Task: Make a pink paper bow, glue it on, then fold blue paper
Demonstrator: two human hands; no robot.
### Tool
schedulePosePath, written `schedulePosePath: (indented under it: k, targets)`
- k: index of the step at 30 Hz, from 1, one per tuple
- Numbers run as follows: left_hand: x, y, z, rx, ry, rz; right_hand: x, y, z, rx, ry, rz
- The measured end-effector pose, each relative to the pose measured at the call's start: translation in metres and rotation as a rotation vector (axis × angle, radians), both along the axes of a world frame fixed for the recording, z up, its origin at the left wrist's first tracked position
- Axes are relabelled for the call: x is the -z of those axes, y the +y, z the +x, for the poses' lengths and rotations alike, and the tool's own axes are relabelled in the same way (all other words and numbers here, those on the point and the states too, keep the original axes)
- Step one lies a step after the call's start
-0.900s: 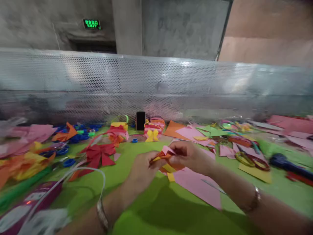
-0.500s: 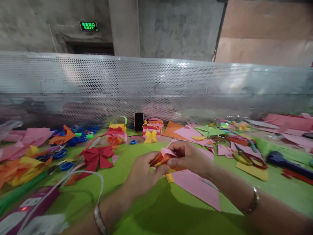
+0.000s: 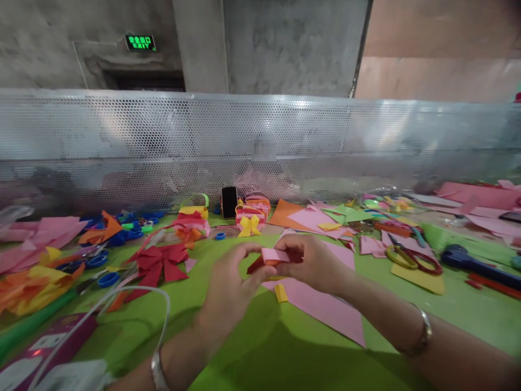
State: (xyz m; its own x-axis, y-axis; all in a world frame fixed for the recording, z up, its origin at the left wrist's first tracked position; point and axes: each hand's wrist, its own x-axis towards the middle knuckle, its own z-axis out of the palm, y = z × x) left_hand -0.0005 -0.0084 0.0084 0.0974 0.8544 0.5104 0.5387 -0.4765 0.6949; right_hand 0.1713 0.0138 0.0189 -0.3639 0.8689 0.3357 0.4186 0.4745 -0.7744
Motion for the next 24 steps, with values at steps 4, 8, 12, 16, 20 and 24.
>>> schedulePosePath:
  k: [4,8,12,16,20,24]
  targets:
    - [-0.008,-0.002,0.001,-0.067,0.020,-0.006,0.003,-0.001,-0.001,0.086,-0.062,0.262]
    - [-0.014,-0.003,0.004,-0.073,-0.022,-0.176,0.005,-0.004,-0.003,0.083,-0.138,0.421]
    - [-0.013,-0.005,0.006,-0.061,-0.152,-0.254,0.009,-0.007,-0.006,0.062,-0.142,0.513]
    - [-0.006,-0.005,0.009,-0.010,-0.310,-0.346,0.017,-0.008,-0.009,0.045,-0.149,0.502]
    - [0.000,-0.004,0.010,0.031,-0.504,-0.489,0.018,-0.006,-0.011,0.023,-0.160,0.454]
    - [-0.001,-0.001,0.009,0.060,-0.506,-0.473,0.015,-0.005,-0.010,0.053,-0.169,0.399]
